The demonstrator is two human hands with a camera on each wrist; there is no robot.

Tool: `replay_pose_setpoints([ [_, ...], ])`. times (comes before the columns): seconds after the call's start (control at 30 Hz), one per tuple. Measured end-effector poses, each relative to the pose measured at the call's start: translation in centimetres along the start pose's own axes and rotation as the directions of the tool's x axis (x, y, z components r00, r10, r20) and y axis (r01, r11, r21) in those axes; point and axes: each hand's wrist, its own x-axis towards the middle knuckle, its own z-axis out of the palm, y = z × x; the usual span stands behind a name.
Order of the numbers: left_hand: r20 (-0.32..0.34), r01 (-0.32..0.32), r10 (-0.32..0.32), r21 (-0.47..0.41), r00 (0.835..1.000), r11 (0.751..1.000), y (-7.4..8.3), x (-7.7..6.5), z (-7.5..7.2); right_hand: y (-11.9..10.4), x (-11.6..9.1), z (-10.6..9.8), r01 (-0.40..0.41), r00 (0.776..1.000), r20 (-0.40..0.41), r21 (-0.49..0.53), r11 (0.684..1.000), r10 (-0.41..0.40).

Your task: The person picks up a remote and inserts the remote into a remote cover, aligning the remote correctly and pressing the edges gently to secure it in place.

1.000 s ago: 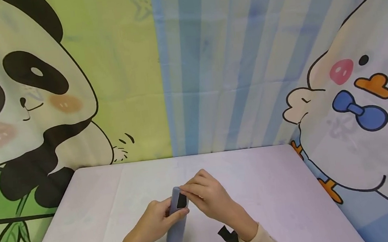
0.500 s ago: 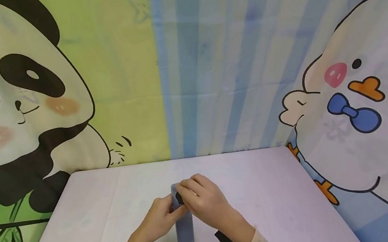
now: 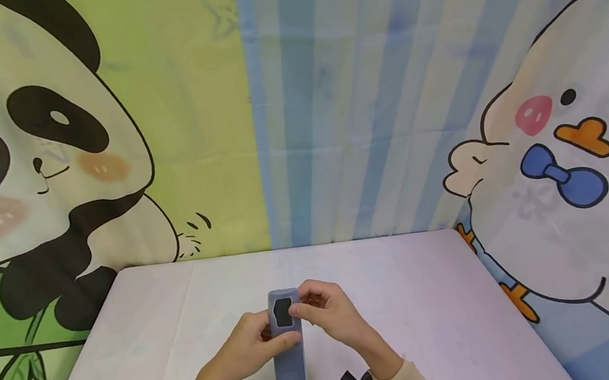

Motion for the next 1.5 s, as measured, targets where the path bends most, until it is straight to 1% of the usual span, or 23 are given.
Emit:
replay_pose_setpoints([
  [0.07, 0.037, -0.005, 0.003, 0.032, 0.999, 0.999, 0.1, 0.1, 0.0, 0.2, 0.0, 0.0, 0.012, 1.0, -0.018, 0.015, 1.0, -0.012],
  [0.13, 0.061, -0.002, -0.003, 0.079, 0.998, 0.997, 0.2, 0.1, -0.2, 0.2, 0.0, 0.1, 0.031, 0.999, -0.031, -0.005, 0.999, -0.031],
  [0.17, 0.071, 0.007, -0.014, 0.096, 0.997, 0.995, 0.3, 0.0, -0.3, 0.2, 0.0, 0.2, 0.027, 0.999, -0.039, -0.018, 0.999, -0.028],
  [0.2, 0.074, 0.002, -0.011, 0.119, 0.997, 0.993, 0.3, 0.0, -0.5, 0.1, 0.0, 0.4, 0.023, 0.999, -0.043, -0.029, 0.999, -0.024],
  [0.3, 0.024, -0.037, 0.033, 0.185, 0.999, 0.982, 0.5, -0.3, -1.4, -0.2, 0.2, 0.7, 0.024, 0.999, -0.021, -0.037, 0.999, -0.025],
  [0.4, 0.0, -0.103, 0.105, 0.202, 0.994, 0.974, 0.7, -0.3, -2.4, -0.2, 0.2, 0.9, -0.003, 1.0, 0.024, -0.005, 1.0, 0.003],
  [0.43, -0.002, -0.12, 0.123, 0.2, 0.992, 0.973, 0.7, -0.2, -2.6, -0.1, 0.1, 0.9, -0.003, 0.999, 0.039, 0.009, 1.0, 0.002],
  [0.47, 0.008, -0.137, 0.137, 0.182, 0.99, 0.974, 0.6, -0.1, -2.8, 0.0, 0.0, 1.0, -0.014, 0.999, 0.051, 0.028, 1.0, 0.013],
  [0.6, 0.072, -0.164, 0.161, 0.044, 0.984, 0.986, 0.2, 0.0, -3.5, 0.7, -0.4, 0.9, -0.023, 0.995, 0.1, 0.097, 0.995, 0.013],
  [0.67, 0.098, -0.176, 0.177, -0.018, 0.979, 0.984, 0.0, -0.1, -3.7, 0.9, -0.7, 0.8, -0.041, 0.992, 0.123, 0.129, 0.991, 0.025],
  [0.73, 0.12, -0.187, 0.191, -0.049, 0.974, 0.981, -0.2, -0.2, -3.7, 1.1, -0.9, 0.8, -0.049, 0.991, 0.13, 0.131, 0.99, 0.032],
  [0.8, 0.14, -0.191, 0.195, -0.038, 0.971, 0.981, -0.2, -0.3, -3.7, 1.1, -1.1, 0.8, -0.056, 0.993, 0.113, 0.097, 0.994, 0.045],
  [0.87, 0.147, -0.192, 0.19, 0.002, 0.971, 0.981, -0.1, -0.4, -3.5, 1.0, -1.2, 0.9, -0.035, 0.996, 0.08, 0.022, 0.999, 0.033],
  [0.93, 0.138, -0.203, 0.192, 0.071, 0.972, 0.977, 0.3, -0.5, -3.3, 0.8, -1.2, 1.2, -0.007, 1.0, 0.029, -0.094, 0.996, 0.01],
  [1.0, 0.118, -0.208, 0.191, 0.151, 0.974, 0.966, 0.7, -0.5, -3.1, 0.6, -0.9, 1.4, 0.021, 0.999, -0.019, -0.208, 0.978, -0.026],
  [1.07, 0.089, -0.199, 0.183, 0.238, 0.979, 0.951, 1.1, -0.6, -3.1, 0.4, -0.6, 1.7, 0.029, 0.998, -0.054, -0.275, 0.961, -0.045],
  [1.1, 0.076, -0.191, 0.177, 0.276, 0.981, 0.942, 1.2, -0.7, -3.2, 0.4, -0.4, 1.9, 0.026, 0.997, -0.064, -0.28, 0.96, -0.045],
  [1.17, 0.056, -0.176, 0.167, 0.345, 0.984, 0.922, 1.3, -0.9, -3.4, 0.5, 0.0, 2.2, 0.007, 0.998, -0.063, -0.23, 0.973, -0.022],
  [1.23, 0.049, -0.161, 0.154, 0.352, 0.987, 0.922, 1.0, -1.2, -3.9, 0.7, 0.2, 2.4, -0.02, 0.999, -0.041, -0.144, 0.989, 0.015],
  [1.33, 0.046, -0.173, 0.166, 0.289, 0.985, 0.942, 0.1, -1.4, -4.4, 1.0, 0.1, 2.6, -0.049, 0.999, -0.017, -0.033, 0.998, 0.049],
  [1.4, 0.047, -0.174, 0.168, 0.212, 0.985, 0.962, -0.6, -1.3, -4.6, 1.0, 0.0, 2.5, -0.039, 0.999, -0.01, 0.002, 0.999, 0.039],
  [1.5, 0.05, -0.184, 0.178, 0.139, 0.983, 0.973, -1.5, -0.9, -4.5, 0.9, -0.1, 2.4, -0.009, 1.0, 0.014, 0.036, 0.999, 0.009],
])
